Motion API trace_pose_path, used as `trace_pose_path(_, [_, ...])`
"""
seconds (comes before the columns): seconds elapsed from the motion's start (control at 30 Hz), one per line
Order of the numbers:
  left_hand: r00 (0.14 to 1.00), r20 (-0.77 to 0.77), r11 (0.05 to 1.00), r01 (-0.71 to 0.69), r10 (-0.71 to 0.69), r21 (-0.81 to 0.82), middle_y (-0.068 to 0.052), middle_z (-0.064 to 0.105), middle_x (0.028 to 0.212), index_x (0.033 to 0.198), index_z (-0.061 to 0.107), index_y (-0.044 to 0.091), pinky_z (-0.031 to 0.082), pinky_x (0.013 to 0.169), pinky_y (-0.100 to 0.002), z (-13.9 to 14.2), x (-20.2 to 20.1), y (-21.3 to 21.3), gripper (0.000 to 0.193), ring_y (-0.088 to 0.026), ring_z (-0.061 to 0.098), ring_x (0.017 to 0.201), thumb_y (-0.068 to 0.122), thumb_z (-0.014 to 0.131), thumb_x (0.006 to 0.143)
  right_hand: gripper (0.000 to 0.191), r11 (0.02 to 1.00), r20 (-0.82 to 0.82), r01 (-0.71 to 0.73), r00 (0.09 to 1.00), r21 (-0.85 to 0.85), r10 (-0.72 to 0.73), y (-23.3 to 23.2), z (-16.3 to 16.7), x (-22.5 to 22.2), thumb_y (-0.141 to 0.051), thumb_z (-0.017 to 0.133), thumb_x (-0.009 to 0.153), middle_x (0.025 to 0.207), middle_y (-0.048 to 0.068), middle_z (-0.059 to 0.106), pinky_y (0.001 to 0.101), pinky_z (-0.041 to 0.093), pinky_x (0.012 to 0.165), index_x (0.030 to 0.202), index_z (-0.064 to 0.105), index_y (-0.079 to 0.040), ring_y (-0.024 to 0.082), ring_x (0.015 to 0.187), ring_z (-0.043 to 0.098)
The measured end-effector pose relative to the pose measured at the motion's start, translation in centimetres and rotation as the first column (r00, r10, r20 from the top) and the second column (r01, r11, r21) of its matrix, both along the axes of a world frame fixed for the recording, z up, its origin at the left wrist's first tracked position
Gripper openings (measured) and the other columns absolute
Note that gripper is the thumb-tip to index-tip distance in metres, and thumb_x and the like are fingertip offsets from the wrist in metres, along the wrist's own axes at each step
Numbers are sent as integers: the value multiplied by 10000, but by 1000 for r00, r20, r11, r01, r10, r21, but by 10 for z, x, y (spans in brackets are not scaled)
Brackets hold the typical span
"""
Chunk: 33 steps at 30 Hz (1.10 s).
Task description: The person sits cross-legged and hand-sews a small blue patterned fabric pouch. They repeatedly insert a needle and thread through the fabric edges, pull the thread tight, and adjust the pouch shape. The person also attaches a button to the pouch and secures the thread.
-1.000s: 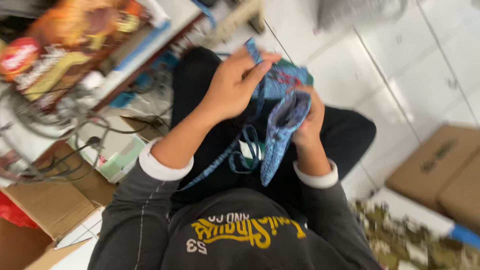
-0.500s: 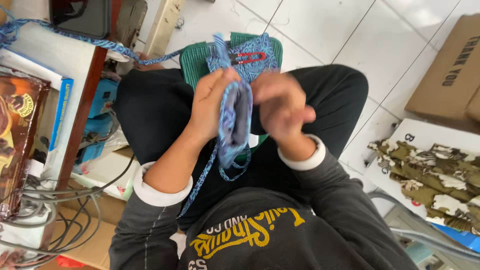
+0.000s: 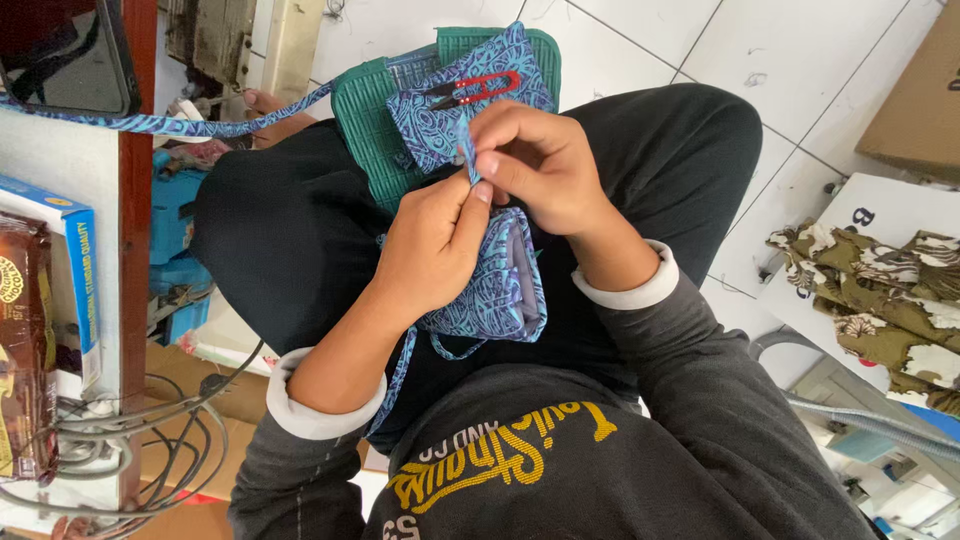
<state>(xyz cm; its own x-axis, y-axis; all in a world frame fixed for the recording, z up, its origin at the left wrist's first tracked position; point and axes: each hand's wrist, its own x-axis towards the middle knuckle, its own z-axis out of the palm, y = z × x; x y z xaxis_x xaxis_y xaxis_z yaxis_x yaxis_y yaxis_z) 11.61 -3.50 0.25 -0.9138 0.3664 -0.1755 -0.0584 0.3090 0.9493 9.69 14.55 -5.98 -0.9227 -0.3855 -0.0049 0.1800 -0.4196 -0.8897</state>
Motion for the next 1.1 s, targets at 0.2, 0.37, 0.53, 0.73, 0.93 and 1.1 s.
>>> trace_pose_path(0.2, [970,-2,969,-243,244,31,-107,662,1023,1238,558,-34,573,705,-271,-1,-3,5,284,-166,678,897,75,604,981,67,956,-309,203,942,210,-133,6,3,-3,-15,678,1078,1051,103,616,276,491,830,1089,633,34,158,920,584])
trace_pose_path(0.37, [952,72,922,-306,298,236,-60,672,1111,1158,668,-5,576,790,-224,-9,-5,-5,131,-92,664,1002,-40,689,1033,81,901,-467,287,877,326,-110,6,11,-6,14,718,999,1001,135,667,278,526,754,1036,648,32,198,885,667])
trace_pose_path(0.53, [968,100,912,-250,230,326,-77,666,1132,1128,664,-27,589,831,-234,-15,-3,-9,115,-95,662,1013,-69,693,1025,77,923,-427,221,901,315,-70,11,16,-7,15,737,984,957,136,692,278,536,708,1017,669,28,186,810,690])
trace_pose_path(0.73, [979,73,940,-201,188,277,-76,651,1112,1089,648,-30,592,792,-234,-12,-4,-9,68,-87,649,959,-53,686,1037,82,945,-405,146,914,291,-17,17,11,-11,15,750,972,927,119,691,250,501,659,997,672,22,158,793,657])
trace_pose_path(0.93, [990,-3,967,-140,144,212,-66,621,1088,1073,615,-21,583,777,-225,-7,-4,-8,40,-79,631,920,-49,636,1053,78,995,-135,-20,990,96,33,17,3,-4,-19,728,1022,990,74,680,250,483,703,1074,684,19,131,812,604])
trace_pose_path(1.1, [989,125,926,-114,73,361,-41,569,1076,1087,581,-6,535,727,-196,-9,-1,-8,47,-53,567,845,-53,583,1093,130,927,65,-151,981,-343,184,10,-2,-3,-103,718,1052,1022,56,640,300,482,901,1123,689,1,157,998,583])
